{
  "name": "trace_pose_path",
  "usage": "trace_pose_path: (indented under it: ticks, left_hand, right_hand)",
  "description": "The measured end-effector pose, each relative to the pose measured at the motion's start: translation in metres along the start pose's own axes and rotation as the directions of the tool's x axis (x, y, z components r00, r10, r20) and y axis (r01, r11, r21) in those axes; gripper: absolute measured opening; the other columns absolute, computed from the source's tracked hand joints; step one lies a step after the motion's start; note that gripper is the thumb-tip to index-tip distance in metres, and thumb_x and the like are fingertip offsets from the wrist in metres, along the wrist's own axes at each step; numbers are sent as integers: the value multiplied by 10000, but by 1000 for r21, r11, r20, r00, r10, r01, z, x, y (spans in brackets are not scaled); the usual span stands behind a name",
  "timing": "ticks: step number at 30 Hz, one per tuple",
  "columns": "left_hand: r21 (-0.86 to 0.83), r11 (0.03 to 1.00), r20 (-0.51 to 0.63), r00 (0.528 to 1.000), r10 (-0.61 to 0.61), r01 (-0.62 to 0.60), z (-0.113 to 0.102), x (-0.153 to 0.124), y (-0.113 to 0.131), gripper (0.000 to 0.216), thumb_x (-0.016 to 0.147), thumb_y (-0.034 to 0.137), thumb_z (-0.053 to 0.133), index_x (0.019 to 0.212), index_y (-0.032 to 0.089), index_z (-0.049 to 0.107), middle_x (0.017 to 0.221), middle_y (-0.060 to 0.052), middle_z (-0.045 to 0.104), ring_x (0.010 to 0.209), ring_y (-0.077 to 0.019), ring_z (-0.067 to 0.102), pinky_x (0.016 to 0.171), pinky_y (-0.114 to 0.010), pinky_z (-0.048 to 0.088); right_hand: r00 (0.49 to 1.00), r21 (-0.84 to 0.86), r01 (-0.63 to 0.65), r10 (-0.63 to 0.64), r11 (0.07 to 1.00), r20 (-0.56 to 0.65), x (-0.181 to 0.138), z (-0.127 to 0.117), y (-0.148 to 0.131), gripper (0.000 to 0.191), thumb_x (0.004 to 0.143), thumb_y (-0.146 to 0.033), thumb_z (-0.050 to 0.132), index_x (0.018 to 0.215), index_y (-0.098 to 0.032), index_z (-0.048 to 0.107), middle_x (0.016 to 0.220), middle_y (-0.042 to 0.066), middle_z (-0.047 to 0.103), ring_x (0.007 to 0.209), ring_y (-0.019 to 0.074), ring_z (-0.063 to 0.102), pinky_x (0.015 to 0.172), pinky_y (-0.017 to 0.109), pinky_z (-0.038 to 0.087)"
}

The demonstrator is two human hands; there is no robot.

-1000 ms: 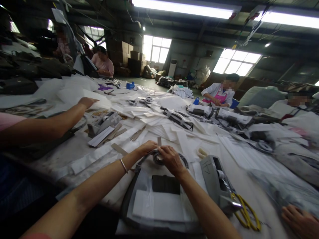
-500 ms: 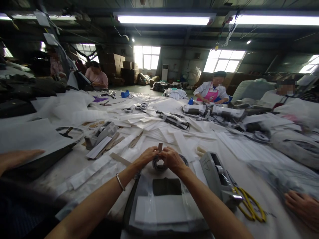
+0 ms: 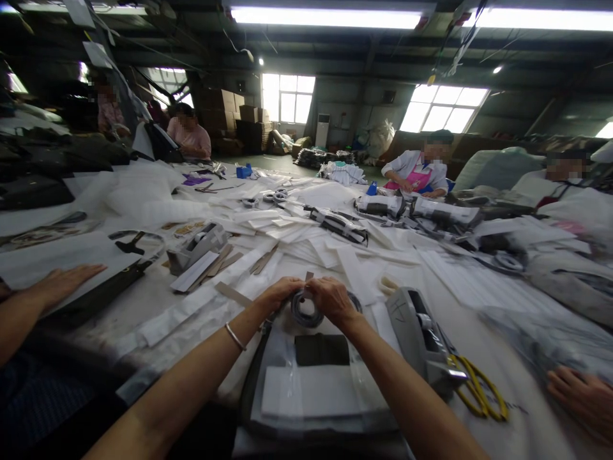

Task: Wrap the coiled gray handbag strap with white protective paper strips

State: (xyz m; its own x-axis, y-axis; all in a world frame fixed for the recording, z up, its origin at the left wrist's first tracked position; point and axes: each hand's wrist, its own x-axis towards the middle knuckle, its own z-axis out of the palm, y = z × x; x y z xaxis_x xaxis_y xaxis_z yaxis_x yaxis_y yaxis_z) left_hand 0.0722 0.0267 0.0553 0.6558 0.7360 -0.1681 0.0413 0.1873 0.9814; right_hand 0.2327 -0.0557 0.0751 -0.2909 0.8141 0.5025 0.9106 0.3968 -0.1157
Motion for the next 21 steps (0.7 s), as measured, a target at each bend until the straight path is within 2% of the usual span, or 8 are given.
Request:
trace_pose_path:
  ticks: [4, 7, 11, 13, 18, 21]
  left_hand:
    - [-62, 998, -4, 1000, -3, 2, -3, 2, 0, 255, 578, 308, 781, 686, 121, 645, 650, -1, 626, 608, -103, 528, 619, -234, 403]
    - [-82, 997, -20, 1000, 1, -3, -5, 4, -2, 298, 517, 306, 822, 662, 116, 644, 639, -8, 632, 605, -112, 538, 624, -244, 401]
    - [-85, 995, -67, 997, 49, -54, -2, 2, -2, 308, 511, 315, 817, 646, 131, 610, 632, -1, 612, 601, -110, 533, 619, -244, 390]
    - [-76, 993, -86, 993, 85, -92, 1, -2, -1, 301, 519, 312, 801, 644, 139, 589, 636, 10, 594, 596, -103, 519, 610, -239, 384]
    - [-6, 988, -91, 984, 155, -156, 6, -14, 3, 234, 571, 287, 738, 668, 145, 580, 657, 21, 579, 595, -93, 500, 588, -225, 378]
    - [67, 986, -65, 985, 159, -155, 6, -22, 5, 213, 635, 310, 691, 727, 140, 602, 683, 13, 597, 599, -95, 513, 583, -222, 382]
  right_hand:
    - [998, 169, -60, 61, 984, 1, 4, 0, -3, 118, 878, -168, 633, 849, -226, 733, 861, 34, 730, 833, 180, 644, 806, 275, 453]
    - [982, 296, -191, 178, 936, 70, 8, -1, -4, 125, 834, -166, 653, 851, -233, 758, 846, 30, 736, 779, 176, 654, 758, 273, 458]
    - [893, 450, -450, 391, 772, 223, 14, -3, -3, 33, 731, -232, 722, 745, -222, 750, 740, 4, 720, 696, 166, 630, 674, 258, 441]
    - [847, 495, -530, 462, 688, 264, 14, 0, -2, 105, 700, -301, 735, 690, -199, 711, 645, -9, 675, 623, 151, 596, 598, 241, 424]
    - [805, 549, -578, 532, 604, 262, 8, 9, 4, 274, 645, -413, 744, 748, -171, 667, 668, -5, 655, 607, 147, 576, 553, 235, 418]
    - [804, 572, -580, 520, 580, 289, 5, 10, 7, 269, 640, -412, 737, 719, -163, 676, 632, -7, 640, 577, 141, 559, 548, 242, 412]
